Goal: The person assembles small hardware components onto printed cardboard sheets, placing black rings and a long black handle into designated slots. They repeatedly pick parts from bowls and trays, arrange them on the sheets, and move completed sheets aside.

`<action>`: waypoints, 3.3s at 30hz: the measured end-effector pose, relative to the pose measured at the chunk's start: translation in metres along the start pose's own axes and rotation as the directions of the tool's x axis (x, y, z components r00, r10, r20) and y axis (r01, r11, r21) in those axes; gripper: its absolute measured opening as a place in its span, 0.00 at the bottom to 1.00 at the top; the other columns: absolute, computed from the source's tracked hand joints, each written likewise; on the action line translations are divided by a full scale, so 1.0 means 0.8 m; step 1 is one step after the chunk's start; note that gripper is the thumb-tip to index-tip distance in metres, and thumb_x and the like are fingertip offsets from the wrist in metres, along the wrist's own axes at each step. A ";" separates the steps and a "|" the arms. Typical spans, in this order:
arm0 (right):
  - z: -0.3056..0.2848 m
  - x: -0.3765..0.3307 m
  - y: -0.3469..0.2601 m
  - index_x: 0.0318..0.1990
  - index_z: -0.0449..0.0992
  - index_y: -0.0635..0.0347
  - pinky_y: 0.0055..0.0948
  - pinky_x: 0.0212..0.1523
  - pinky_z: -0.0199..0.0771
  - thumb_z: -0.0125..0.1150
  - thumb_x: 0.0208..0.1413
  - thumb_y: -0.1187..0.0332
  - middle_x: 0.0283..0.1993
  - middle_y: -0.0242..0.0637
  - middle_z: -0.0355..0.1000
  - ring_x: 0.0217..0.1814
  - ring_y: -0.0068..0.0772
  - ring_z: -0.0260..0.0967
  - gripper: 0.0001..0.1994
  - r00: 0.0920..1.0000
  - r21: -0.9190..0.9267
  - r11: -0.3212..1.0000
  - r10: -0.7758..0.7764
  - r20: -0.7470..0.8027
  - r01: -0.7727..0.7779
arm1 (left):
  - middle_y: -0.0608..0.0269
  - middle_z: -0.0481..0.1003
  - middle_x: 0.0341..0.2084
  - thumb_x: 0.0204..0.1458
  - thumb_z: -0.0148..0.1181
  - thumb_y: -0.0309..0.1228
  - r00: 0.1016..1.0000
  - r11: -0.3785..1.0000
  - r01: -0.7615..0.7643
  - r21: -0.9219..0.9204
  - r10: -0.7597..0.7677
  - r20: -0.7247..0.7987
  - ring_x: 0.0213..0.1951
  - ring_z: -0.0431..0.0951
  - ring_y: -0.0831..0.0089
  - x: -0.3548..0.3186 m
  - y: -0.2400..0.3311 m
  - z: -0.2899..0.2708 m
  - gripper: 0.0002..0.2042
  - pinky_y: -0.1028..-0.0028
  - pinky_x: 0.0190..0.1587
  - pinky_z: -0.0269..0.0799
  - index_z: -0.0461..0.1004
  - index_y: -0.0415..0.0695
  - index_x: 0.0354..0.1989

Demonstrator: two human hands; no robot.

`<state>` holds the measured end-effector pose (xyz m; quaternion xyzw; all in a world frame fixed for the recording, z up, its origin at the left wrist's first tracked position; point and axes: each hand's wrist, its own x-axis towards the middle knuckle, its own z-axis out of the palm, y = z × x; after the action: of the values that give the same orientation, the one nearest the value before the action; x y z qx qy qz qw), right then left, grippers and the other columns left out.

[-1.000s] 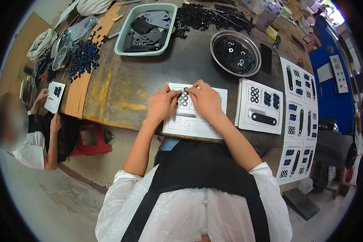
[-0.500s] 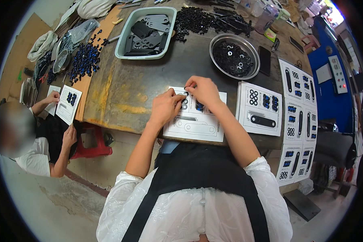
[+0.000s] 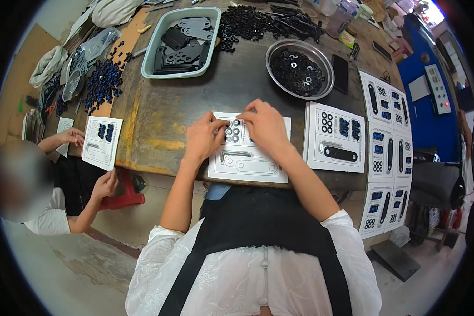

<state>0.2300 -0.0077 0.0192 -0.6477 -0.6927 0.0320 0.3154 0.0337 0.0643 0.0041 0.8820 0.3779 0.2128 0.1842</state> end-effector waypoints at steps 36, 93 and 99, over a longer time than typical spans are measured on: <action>-0.055 -0.033 -0.025 0.41 0.83 0.50 0.35 0.40 0.77 0.61 0.59 0.70 0.41 0.30 0.75 0.39 0.39 0.76 0.07 0.979 0.243 0.950 0.203 0.006 -0.198 | 0.50 0.81 0.34 0.45 0.72 0.45 0.953 0.929 0.252 0.269 -0.286 0.097 0.42 0.82 0.52 0.284 -0.194 -0.042 0.20 0.58 0.44 0.75 0.78 0.42 0.38; -0.028 -0.125 -0.092 0.41 0.77 0.52 0.32 0.38 0.76 0.67 0.47 0.73 0.36 0.31 0.69 0.43 0.36 0.71 0.12 0.973 -0.008 0.999 0.049 0.226 -0.049 | 0.55 0.78 0.22 0.62 0.57 0.37 0.896 0.885 0.444 -0.139 -0.442 0.047 0.25 0.78 0.55 -0.135 0.070 -0.026 0.11 0.62 0.30 0.70 0.79 0.43 0.38; -0.069 -0.086 -0.060 0.34 0.84 0.51 0.35 0.42 0.74 0.70 0.45 0.68 0.33 0.31 0.79 0.40 0.37 0.74 0.06 0.944 0.190 0.974 0.056 0.325 -0.123 | 0.54 0.79 0.25 0.60 0.59 0.36 0.886 0.864 0.460 -0.205 -0.461 0.049 0.27 0.79 0.55 -0.138 0.065 -0.030 0.10 0.63 0.31 0.72 0.79 0.43 0.36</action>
<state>0.2113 -0.0982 0.0578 -0.6286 -0.6969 0.2223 0.2641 -0.0166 -0.0476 0.0238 0.7417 0.5529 0.2023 0.3214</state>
